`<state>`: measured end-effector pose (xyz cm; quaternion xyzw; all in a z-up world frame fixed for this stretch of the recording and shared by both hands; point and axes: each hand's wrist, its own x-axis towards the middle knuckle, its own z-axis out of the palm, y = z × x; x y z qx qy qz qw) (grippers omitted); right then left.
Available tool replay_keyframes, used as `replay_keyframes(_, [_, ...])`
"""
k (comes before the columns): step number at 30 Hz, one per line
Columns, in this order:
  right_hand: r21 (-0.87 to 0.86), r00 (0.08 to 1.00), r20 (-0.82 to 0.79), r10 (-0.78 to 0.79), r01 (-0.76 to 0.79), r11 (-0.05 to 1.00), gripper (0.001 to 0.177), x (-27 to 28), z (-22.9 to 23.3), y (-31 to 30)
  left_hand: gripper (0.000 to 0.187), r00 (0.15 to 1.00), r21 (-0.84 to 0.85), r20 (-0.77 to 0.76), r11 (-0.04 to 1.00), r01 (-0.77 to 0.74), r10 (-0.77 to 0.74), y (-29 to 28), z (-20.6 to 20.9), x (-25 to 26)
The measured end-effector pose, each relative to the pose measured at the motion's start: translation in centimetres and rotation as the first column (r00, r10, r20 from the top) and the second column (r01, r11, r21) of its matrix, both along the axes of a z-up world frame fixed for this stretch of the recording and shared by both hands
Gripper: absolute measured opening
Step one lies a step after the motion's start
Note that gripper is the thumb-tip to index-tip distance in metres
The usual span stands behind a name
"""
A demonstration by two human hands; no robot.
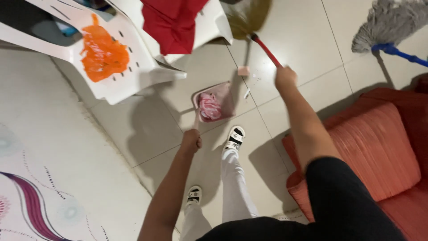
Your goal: The recorder organizes items on a shelf, folds cloths, moves chairs, and then sweeps the floor with a broom and dustpan.
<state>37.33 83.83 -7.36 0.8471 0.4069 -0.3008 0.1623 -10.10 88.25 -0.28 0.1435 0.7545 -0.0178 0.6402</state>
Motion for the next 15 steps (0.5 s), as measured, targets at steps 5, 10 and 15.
replay_keyframes(5, [-0.056, 1.0, -0.027, -0.001, -0.001, 0.998, 0.033, 1.5, 6.9, -9.3, 0.011, 1.0, -0.055, -0.017, 0.998, -0.018, 0.017, 1.1, -0.4, 0.5])
replay_keyframes(10, [-0.192, 0.988, 0.003, -0.157, 0.154, 0.969, 0.055, 5.0, 22.5, -13.3, 0.01, 1.0, -0.102, -0.019, 0.995, -0.011, 0.009, 0.7, -0.6, 1.1])
replay_keyframes(15, [0.378, 0.973, 0.195, -0.123, 0.041, 0.925, 0.036, 12.6, 24.0, -14.4, 0.013, 0.999, -0.087, -0.022, 0.996, 0.025, -0.027, 0.6, 0.2, 1.5])
